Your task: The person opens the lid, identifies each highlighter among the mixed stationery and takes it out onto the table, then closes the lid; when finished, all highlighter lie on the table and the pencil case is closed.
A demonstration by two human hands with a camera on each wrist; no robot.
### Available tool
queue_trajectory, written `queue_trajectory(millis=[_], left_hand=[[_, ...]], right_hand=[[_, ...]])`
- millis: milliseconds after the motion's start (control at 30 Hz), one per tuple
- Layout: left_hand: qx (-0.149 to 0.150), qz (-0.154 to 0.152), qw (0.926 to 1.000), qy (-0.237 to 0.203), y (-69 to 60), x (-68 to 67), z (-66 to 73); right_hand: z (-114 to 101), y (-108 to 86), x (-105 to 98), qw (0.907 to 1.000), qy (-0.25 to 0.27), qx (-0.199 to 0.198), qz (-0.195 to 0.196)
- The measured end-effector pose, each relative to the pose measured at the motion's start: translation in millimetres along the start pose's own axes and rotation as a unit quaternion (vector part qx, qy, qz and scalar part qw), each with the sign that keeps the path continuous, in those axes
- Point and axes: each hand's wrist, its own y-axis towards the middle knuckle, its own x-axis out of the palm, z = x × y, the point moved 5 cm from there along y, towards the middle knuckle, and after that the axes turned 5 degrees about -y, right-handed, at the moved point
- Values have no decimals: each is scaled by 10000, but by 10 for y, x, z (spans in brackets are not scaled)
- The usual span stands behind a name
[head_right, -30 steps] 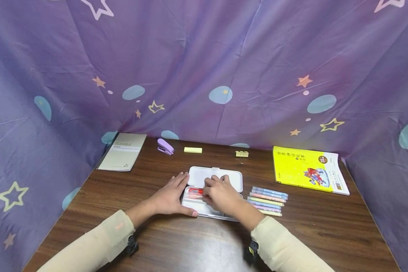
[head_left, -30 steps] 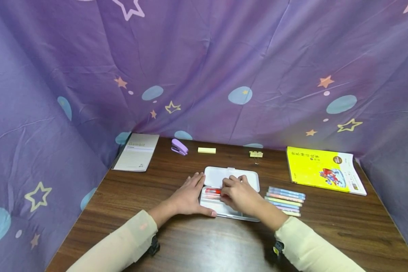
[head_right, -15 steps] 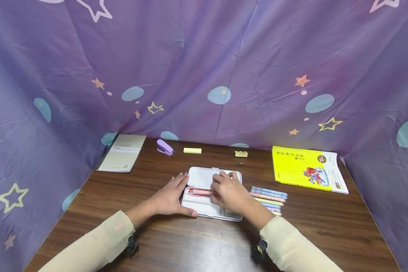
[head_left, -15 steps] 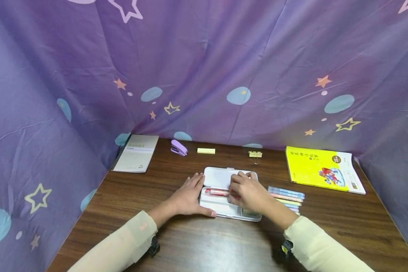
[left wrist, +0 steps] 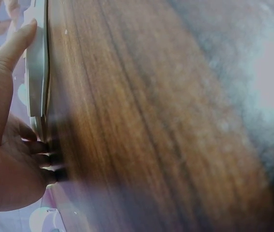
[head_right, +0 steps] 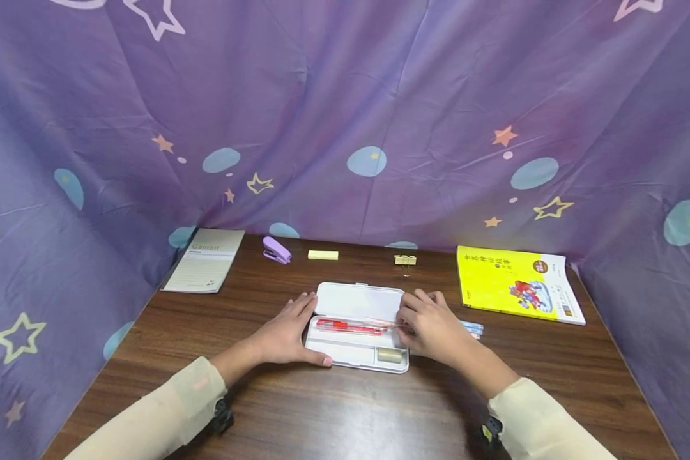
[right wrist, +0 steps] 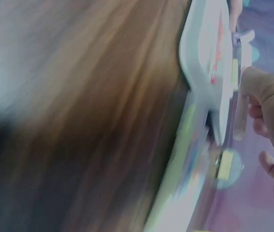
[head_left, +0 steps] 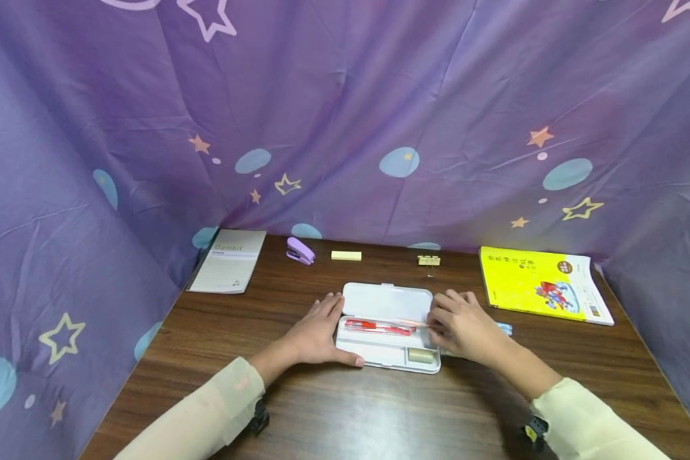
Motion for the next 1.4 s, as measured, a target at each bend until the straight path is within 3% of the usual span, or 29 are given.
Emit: queue_trajectory(millis=[433,633,867,1400], left_hand=[[-8,-32,10000,-41,-12,-26,22],[-15,-42,10000,-48,-10,-34,27],[-40,-59,10000,-50,-2,-36,20],[-111,-67,9999,6,4,-4,4]], right_hand=[[177,-703,-243,9998,28,169,88],[193,-924,-253,9996,52,264,116],[204,-1053,-188,9996,76,269,16],[194,-1114,-124,9995,-51,296,109]])
